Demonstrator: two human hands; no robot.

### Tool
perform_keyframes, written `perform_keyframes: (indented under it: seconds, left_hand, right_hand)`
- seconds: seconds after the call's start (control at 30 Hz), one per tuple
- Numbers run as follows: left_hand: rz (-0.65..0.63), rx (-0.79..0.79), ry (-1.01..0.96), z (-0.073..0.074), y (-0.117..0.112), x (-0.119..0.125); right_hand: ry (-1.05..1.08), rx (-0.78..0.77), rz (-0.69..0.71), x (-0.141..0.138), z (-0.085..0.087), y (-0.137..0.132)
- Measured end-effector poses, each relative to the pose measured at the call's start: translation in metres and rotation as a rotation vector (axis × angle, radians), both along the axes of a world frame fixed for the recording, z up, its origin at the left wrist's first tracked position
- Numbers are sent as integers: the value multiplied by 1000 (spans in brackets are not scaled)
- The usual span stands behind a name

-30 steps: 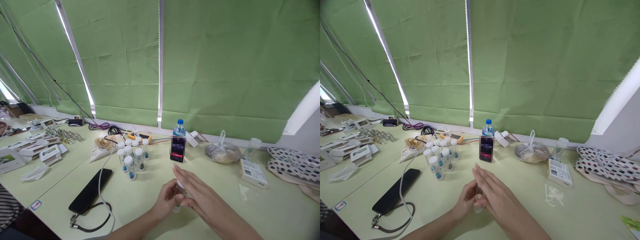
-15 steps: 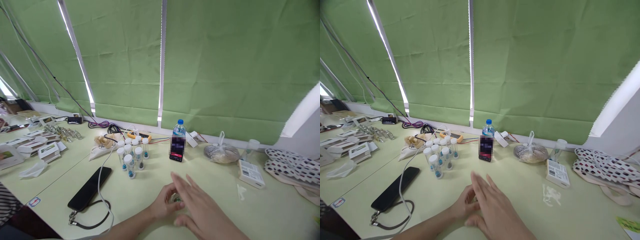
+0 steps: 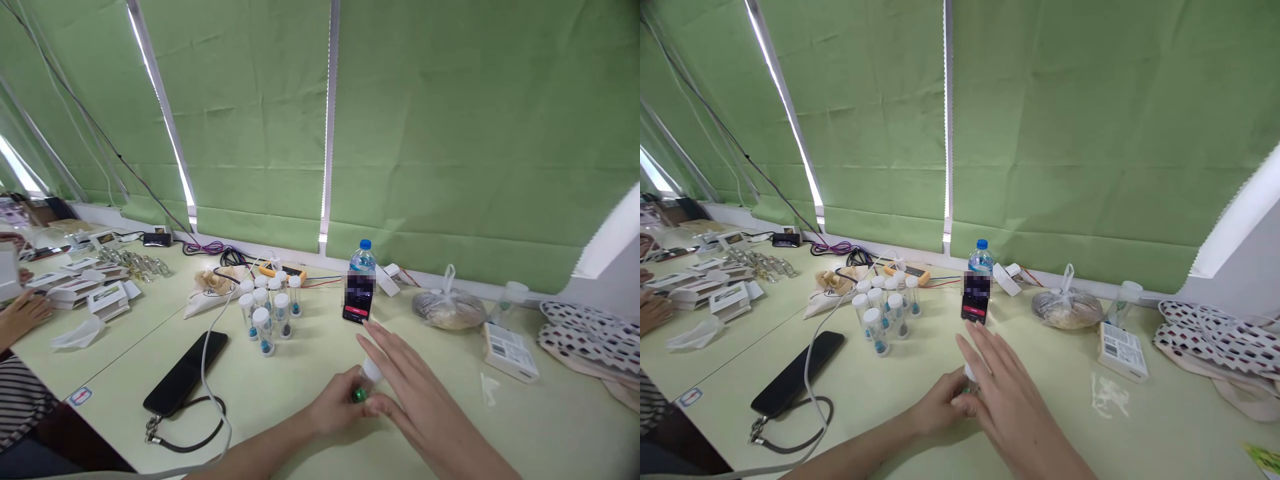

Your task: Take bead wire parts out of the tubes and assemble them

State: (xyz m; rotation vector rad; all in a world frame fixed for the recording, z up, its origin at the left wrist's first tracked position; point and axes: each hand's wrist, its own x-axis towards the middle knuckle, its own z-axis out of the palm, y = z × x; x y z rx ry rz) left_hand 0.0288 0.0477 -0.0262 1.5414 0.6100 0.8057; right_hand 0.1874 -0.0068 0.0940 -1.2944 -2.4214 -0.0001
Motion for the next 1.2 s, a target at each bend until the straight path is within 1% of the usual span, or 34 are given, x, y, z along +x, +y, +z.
perform_keyframes:
  seconds: [0.13, 0.23, 0.33, 0.4, 0.43, 0.57, 0.67, 0.73, 0.83, 0.93, 1.0, 1.1, 1.2]
  left_hand:
    - [-99, -143, -19, -2, 3, -4]
    - [-155, -320, -18, -2, 2, -6]
    - [-196, -485, -3, -2, 3, -4]
    - [-190, -523, -40, -3, 5, -2]
    - [-153, -524, -90, -3, 6, -1]
    - [97, -458, -305, 0, 14, -1]
    - [203, -415, -374, 5, 20, -6]
    - [250, -392, -391, 8, 23, -10]
    - [307, -350, -376, 10, 27, -14]
    - [340, -288, -309, 11, 31, -18]
    - [337, -238, -232, 9, 35, -21]
    - [274, -137, -88, 6, 36, -22]
    - [205, 12, 36, 6, 29, -20]
  right_hand:
    - [60, -92, -147, 17, 4, 11]
    - [109, -216, -234, 20, 1, 19]
    - [97, -303, -226, 18, -2, 24]
    - [98, -313, -213, 18, -3, 26]
    - [104, -314, -215, 19, -2, 26]
    - [142, -311, -242, 29, 5, 26]
    - [155, -343, -222, 37, 4, 27]
    - [153, -380, -179, 40, -2, 29]
    - [150, -419, -123, 37, -18, 34]
    - [164, -441, -116, 33, -33, 45]
    - [180, -441, -140, 31, -39, 52]
    - [192, -375, -212, 30, -38, 57]
    - [161, -270, -254, 26, -30, 49]
